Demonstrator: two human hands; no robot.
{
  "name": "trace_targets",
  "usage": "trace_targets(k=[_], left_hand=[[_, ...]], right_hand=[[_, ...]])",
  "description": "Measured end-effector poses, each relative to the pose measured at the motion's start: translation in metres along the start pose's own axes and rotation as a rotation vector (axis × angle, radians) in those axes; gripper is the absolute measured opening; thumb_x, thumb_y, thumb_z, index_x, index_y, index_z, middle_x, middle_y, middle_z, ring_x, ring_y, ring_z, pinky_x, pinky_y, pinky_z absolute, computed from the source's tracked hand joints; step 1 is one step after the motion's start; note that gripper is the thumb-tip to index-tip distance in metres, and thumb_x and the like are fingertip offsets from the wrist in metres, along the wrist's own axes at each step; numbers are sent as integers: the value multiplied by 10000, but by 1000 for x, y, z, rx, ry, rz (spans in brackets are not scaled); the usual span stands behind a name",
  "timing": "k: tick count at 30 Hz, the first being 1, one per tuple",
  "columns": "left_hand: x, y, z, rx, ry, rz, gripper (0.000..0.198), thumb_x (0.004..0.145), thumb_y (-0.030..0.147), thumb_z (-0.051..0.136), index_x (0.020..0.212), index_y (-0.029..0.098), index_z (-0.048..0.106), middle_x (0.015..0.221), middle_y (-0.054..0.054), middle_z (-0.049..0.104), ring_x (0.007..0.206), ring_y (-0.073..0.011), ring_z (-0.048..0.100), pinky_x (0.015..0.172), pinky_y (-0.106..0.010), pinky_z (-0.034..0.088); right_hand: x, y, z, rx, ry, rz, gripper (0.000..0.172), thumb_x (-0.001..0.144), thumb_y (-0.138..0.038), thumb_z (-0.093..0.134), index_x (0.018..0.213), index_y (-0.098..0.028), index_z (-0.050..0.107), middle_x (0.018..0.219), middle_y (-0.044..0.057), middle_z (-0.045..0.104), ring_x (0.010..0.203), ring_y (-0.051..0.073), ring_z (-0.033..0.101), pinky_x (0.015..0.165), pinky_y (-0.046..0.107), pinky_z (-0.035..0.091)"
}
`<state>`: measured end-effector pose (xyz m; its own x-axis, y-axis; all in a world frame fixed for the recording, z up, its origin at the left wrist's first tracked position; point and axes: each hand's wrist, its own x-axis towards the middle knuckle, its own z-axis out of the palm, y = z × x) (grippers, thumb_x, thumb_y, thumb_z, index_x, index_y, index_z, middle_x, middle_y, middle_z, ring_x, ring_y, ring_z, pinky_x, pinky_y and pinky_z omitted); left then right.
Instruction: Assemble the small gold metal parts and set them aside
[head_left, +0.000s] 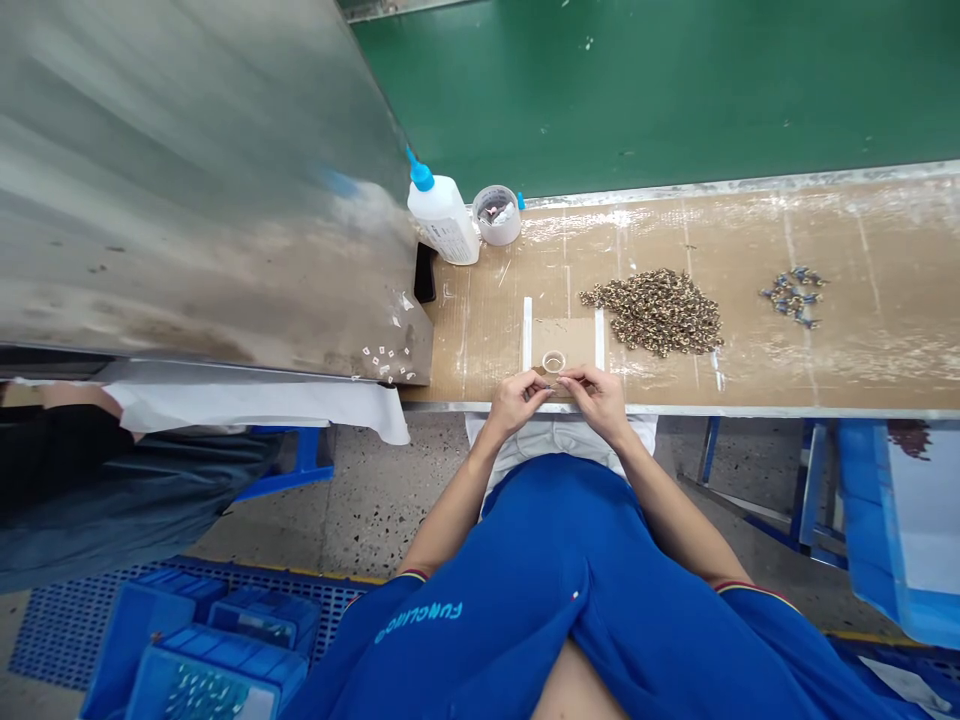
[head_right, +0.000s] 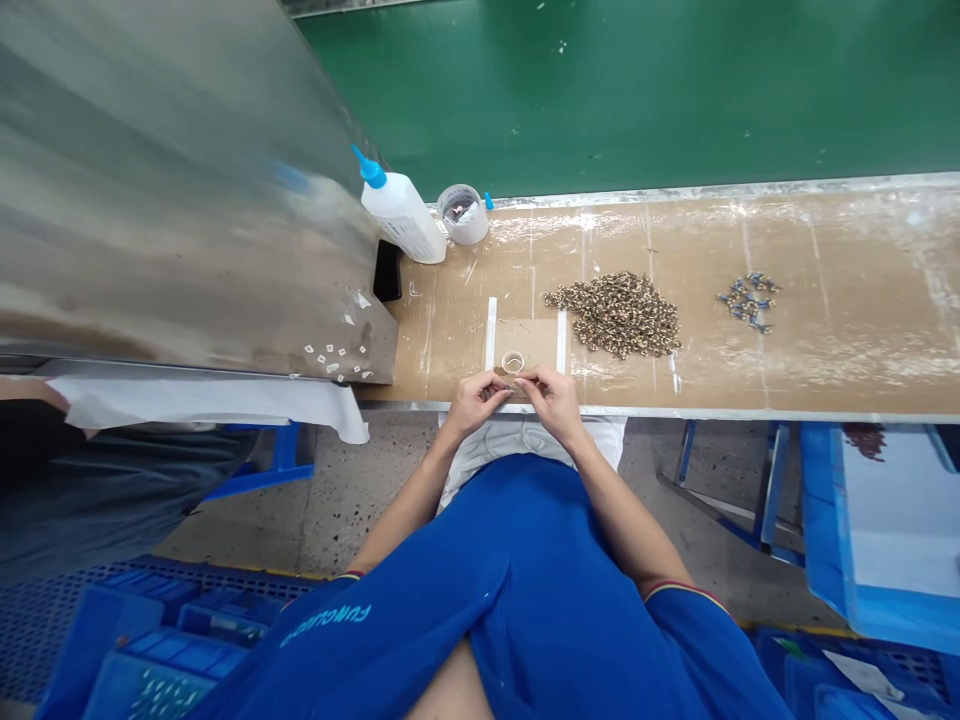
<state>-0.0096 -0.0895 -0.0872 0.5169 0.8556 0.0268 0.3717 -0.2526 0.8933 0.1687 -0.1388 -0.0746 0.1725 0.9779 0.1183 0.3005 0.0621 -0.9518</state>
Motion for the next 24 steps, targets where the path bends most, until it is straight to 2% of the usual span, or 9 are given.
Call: trace_targets(k=[4, 8, 12, 17, 20, 22, 24], left_hand=[[1, -1, 0, 16, -1, -13, 224, 890, 362, 682, 768, 176, 652, 705, -6, 667, 615, -120, 571, 610, -230, 444], [1, 0, 0, -18, -6, -23, 246, 891, 385, 679, 767, 173, 655, 699, -5, 666, 583, -109, 551, 592, -222, 448], [1, 0, -1, -37, 3, -30, 253, 887, 392, 680, 764, 173, 656, 665, 4, 641, 556, -104, 525, 574, -221, 445], [1, 1, -1, -33, 6, -39, 251, 882, 392, 689, 766, 172, 658, 656, 11, 628, 557, -102, 518, 575, -222, 448], [1, 2, -1, -35, 8, -39, 231, 879, 370, 698, 767, 171, 660, 658, 12, 631, 560, -103, 526, 578, -223, 453], [0, 2, -1, -41, 12, -34, 208, 876, 347, 698, 769, 171, 663, 669, 9, 640, 566, -103, 535, 581, -222, 455], [0, 2, -1, -48, 19, -23, 188, 873, 323, 695, 768, 170, 663, 674, 8, 645, 570, -102, 540, 581, -218, 453]], right_hand=[[0, -1, 0, 61, -14, 54, 294, 898, -497, 658, 824, -230, 753, 798, 44, 769, 691, 191, 684, 651, 311, 550], [7, -1, -4, 135, 82, 97, 340, 894, -551, 650, 842, -229, 746, 825, 57, 753, 744, 201, 686, 672, 326, 559], [19, 3, -9, 53, 157, 6, 324, 899, -548, 645, 850, -241, 738, 969, 82, 719, 900, 223, 677, 690, 337, 561], [22, 9, 2, -61, 74, -38, 282, 928, -494, 615, 862, -245, 731, 1002, 84, 668, 883, 220, 653, 691, 354, 564], [17, 10, 6, -74, 36, -59, 258, 922, -480, 627, 982, -247, 720, 1073, 95, 652, 915, 232, 648, 697, 358, 565], [15, 12, 0, -99, 62, -85, 287, 919, -478, 632, 1068, -241, 693, 1115, 105, 637, 920, 238, 640, 725, 373, 565], [14, 16, -12, -175, 157, -101, 292, 931, -466, 611, 1090, -228, 669, 1121, 117, 622, 954, 253, 628, 787, 403, 560]])
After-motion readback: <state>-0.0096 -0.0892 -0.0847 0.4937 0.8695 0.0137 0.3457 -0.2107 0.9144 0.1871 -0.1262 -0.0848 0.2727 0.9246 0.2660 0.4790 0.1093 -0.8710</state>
